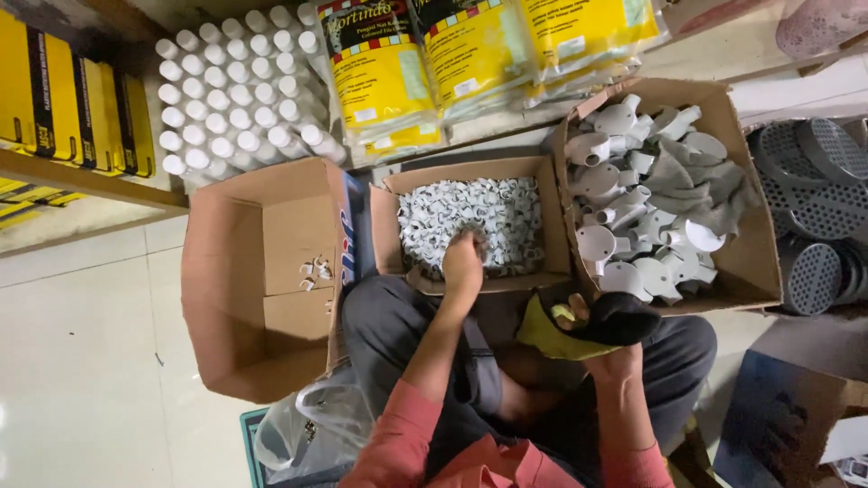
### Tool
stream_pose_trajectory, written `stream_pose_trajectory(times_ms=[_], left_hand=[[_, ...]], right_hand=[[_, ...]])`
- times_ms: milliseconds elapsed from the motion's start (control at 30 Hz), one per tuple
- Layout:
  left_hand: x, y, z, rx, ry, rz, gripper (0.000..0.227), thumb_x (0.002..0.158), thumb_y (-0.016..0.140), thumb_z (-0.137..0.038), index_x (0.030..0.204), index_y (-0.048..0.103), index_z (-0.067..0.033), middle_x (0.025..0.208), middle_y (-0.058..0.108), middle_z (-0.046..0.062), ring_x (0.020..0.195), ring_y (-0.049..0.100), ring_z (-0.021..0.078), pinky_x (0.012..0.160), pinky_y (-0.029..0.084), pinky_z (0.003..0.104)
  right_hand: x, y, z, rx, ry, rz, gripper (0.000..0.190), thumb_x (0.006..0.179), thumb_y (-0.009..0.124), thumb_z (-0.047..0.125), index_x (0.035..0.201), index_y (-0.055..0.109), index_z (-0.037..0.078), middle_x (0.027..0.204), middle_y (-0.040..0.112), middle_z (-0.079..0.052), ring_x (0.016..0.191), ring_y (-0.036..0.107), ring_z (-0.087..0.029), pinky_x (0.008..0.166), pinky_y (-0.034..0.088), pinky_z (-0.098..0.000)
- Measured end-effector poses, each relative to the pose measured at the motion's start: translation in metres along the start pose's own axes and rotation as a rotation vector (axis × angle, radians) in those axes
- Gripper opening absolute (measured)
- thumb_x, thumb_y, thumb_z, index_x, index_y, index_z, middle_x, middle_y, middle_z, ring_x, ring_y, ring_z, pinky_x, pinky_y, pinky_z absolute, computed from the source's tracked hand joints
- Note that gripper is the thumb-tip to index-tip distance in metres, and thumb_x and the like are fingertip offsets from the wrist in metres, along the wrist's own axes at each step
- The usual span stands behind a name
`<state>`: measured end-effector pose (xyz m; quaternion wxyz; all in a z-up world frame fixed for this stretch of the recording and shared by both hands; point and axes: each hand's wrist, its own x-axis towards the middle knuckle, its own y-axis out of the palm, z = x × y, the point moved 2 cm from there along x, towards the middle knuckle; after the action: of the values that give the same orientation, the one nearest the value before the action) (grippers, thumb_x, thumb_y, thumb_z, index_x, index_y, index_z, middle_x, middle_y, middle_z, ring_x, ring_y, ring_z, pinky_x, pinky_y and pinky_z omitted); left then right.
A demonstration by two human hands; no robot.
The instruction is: Assembling small white plastic clips or components onto a larger black and yellow tool or part.
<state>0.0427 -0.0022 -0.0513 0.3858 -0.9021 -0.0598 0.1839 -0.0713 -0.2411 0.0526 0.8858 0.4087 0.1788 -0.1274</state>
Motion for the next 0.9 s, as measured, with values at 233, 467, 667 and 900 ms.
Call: stream_pose_trajectory(times_ms=[233,467,667,900], left_hand=[[-0.068,-0.074,-0.033,-1.037,0.027,0.016,0.018,0.099,0.072,-0.014,0.113,0.068,-0.0043,0.100,0.072,0.014,0.077,0.077,0.0234,0.073,0.068,0.035],[-0.157,-0.125,-0.077,-1.322,0.156,0.217,0.022,0.103,0.065,-0.022,0.106,0.066,-0.0011,0.086,0.067,0.006,0.071,0.072,0.0116,0.068,0.065,0.025],[-0.221,-0.175,-0.133,-1.269,0.148,0.136,0.030,0.096,0.070,-0.040,0.096,0.066,-0.0107,0.076,0.062,0.001,0.059,0.045,0.0072,0.055,0.032,0.024],[-0.257,-0.188,-0.148,-1.207,0.179,-0.063,0.034,0.099,0.064,-0.044,0.088,0.057,-0.0128,0.079,0.051,-0.002,0.075,0.050,0.0092,0.073,0.040,0.026]], right_hand=[[-0.001,0.024,0.006,-0.128,-0.059,-0.011,0.012,0.095,0.058,0.001,0.099,0.069,0.001,0.090,0.072,-0.020,0.081,0.073,-0.036,0.071,0.059,-0.0578],[-0.064,0.133,0.025,-0.499,-0.239,0.200,0.026,0.093,0.054,-0.008,0.110,0.072,-0.001,0.105,0.071,-0.019,0.096,0.064,-0.025,0.090,0.053,-0.0493],[-0.094,0.144,0.024,-0.813,-0.557,0.483,0.019,0.094,0.063,-0.003,0.111,0.068,0.005,0.126,0.063,-0.011,0.121,0.060,-0.022,0.104,0.045,-0.0347],[-0.129,0.162,0.030,-0.763,-0.744,0.502,0.026,0.078,0.058,-0.014,0.087,0.057,0.010,0.099,0.062,-0.006,0.088,0.059,-0.017,0.081,0.045,-0.0293]])
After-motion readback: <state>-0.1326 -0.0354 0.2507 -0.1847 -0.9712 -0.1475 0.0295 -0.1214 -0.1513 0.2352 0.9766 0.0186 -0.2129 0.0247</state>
